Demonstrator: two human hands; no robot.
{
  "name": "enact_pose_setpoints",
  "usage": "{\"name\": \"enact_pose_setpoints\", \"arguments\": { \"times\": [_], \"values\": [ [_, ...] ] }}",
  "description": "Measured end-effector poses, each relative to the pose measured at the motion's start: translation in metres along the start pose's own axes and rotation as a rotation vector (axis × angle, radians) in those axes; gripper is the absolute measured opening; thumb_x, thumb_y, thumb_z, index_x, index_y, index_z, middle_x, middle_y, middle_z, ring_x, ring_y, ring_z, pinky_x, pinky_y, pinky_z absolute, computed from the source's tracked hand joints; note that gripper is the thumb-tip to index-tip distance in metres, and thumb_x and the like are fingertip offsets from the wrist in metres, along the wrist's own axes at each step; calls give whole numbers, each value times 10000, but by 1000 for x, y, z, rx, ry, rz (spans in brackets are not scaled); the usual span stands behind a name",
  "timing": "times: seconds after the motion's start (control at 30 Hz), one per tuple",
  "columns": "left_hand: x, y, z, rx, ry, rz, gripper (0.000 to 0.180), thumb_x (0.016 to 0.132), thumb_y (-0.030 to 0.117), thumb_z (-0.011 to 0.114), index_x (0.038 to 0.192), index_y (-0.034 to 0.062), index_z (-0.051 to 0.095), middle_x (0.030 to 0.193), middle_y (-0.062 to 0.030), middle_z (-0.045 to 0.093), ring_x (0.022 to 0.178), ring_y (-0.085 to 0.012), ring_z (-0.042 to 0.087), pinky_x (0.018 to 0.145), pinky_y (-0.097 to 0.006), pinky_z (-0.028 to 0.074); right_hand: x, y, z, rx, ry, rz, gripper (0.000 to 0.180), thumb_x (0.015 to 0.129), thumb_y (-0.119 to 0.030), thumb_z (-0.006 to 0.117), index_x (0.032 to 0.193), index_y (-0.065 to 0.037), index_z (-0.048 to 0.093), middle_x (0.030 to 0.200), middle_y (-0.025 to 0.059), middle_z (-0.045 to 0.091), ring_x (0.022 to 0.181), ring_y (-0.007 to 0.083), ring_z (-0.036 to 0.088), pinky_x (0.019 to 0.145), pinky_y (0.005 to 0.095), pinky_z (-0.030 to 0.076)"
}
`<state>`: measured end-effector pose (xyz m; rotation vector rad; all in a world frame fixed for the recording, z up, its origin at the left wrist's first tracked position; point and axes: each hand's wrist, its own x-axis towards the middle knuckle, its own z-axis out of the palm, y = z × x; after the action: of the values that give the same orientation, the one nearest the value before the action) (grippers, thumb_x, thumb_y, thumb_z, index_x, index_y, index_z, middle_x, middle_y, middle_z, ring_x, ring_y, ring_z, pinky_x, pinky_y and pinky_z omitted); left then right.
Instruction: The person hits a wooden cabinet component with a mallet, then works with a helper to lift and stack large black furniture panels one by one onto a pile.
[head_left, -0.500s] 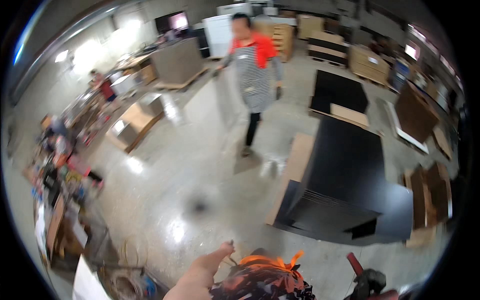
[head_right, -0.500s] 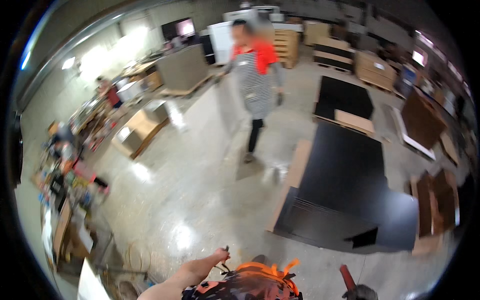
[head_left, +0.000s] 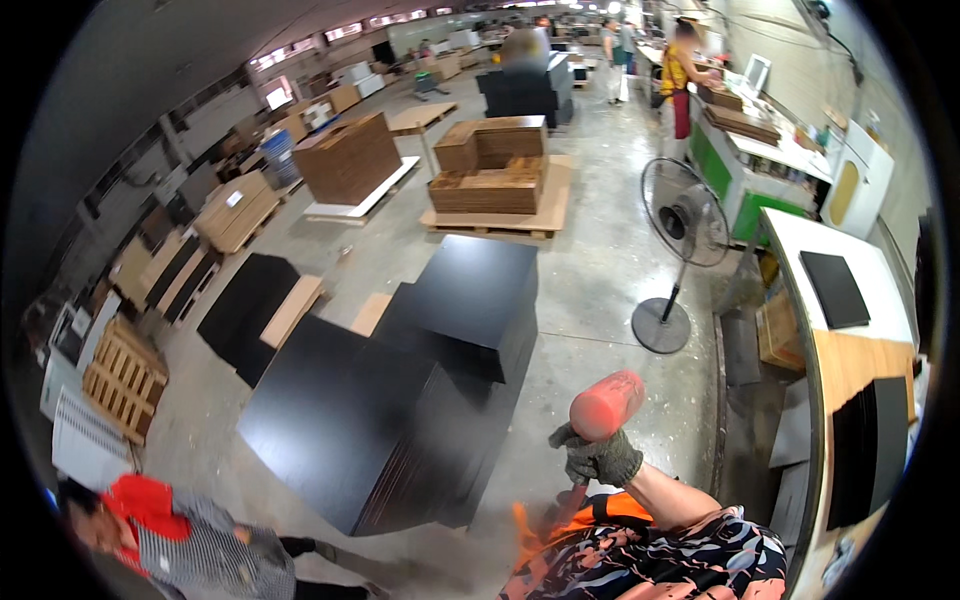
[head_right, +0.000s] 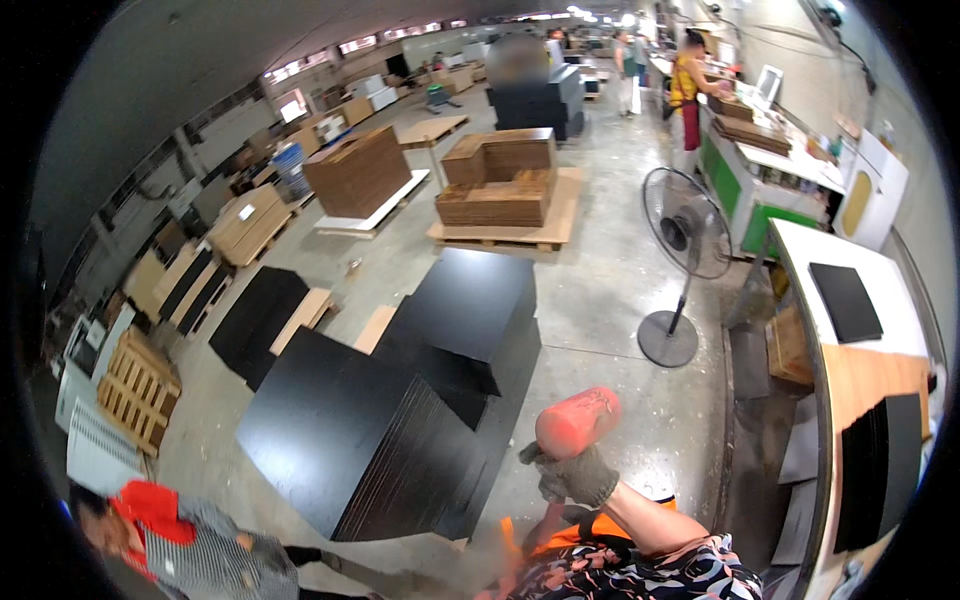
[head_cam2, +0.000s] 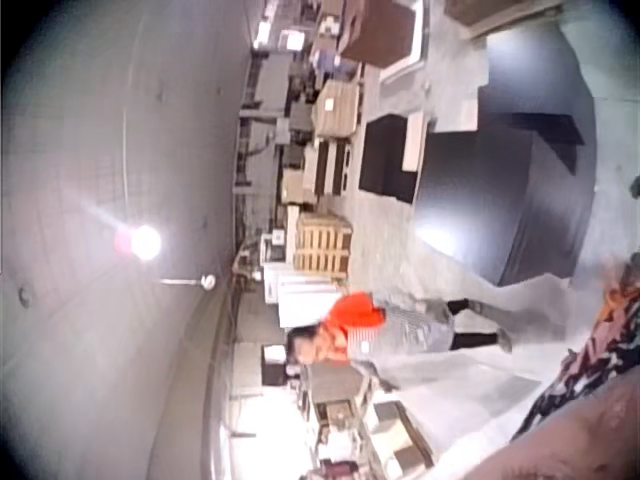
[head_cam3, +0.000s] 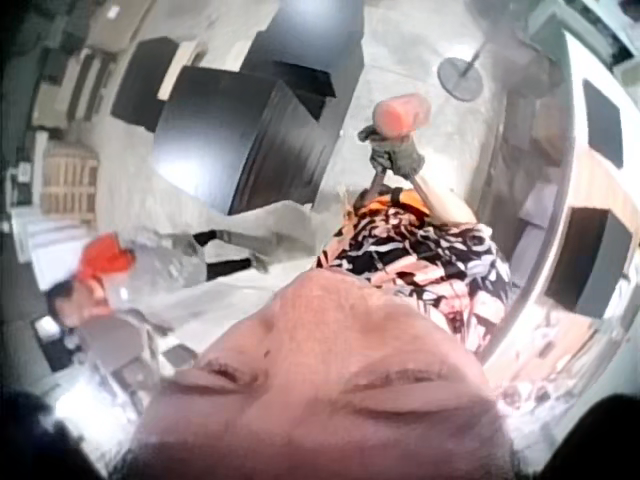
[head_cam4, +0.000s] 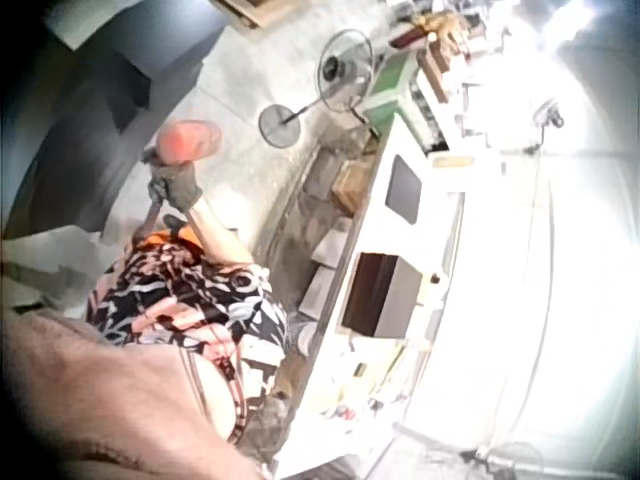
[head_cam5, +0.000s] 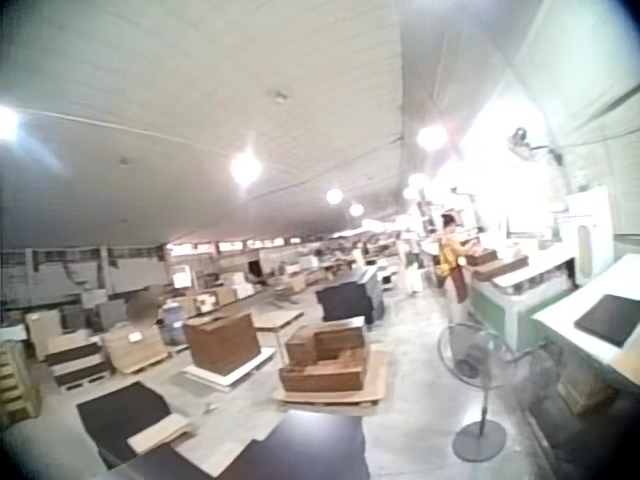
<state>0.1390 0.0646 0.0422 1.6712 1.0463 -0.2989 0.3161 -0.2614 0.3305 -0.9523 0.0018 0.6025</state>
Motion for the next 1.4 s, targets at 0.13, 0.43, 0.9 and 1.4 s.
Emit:
{"name": "enact_pose_setpoints", "arguments": {
  "times": [0.13, 0.43, 0.9, 1.4],
  "values": [
    [10, 14, 8, 60, -70, 40, 285, 809, 342, 570, 769, 69, 643, 732, -76, 654, 705, -204, 627, 639, -356, 484, -25, 10, -25, 0, 195, -32, 251, 749, -44, 627, 989, 4, 572, 683, 42, 551, 463, 125, 488, 387, 260, 400],
    [12, 50, 47, 164, -137, 56, 331, 808, 384, 564, 818, 65, 652, 773, -92, 664, 764, -228, 639, 673, -368, 484, -24, 9, -69, 61, 315, -104, 291, 731, -71, 653, 1006, -25, 572, 718, 26, 578, 477, 110, 506, 401, 261, 432],
    [-41, 230, 188, 155, -66, 556, 242, 905, 174, 512, 770, -8, 598, 643, -53, 616, 557, -99, 551, 565, -255, 453, 9, -102, -176, 21, 269, -42, 247, 747, -51, 642, 981, -14, 572, 662, 25, 552, 437, 105, 492, 390, 256, 418],
    [31, 482, 295, -99, -215, 906, 233, 920, 158, 492, 828, -25, 604, 675, -64, 645, 616, -99, 571, 589, -245, 443, 148, -195, -254, -194, 356, -122, 158, 761, -58, 652, 879, -31, 549, 743, 52, 592, 556, 128, 578, 463, 279, 475]
  ]
}}
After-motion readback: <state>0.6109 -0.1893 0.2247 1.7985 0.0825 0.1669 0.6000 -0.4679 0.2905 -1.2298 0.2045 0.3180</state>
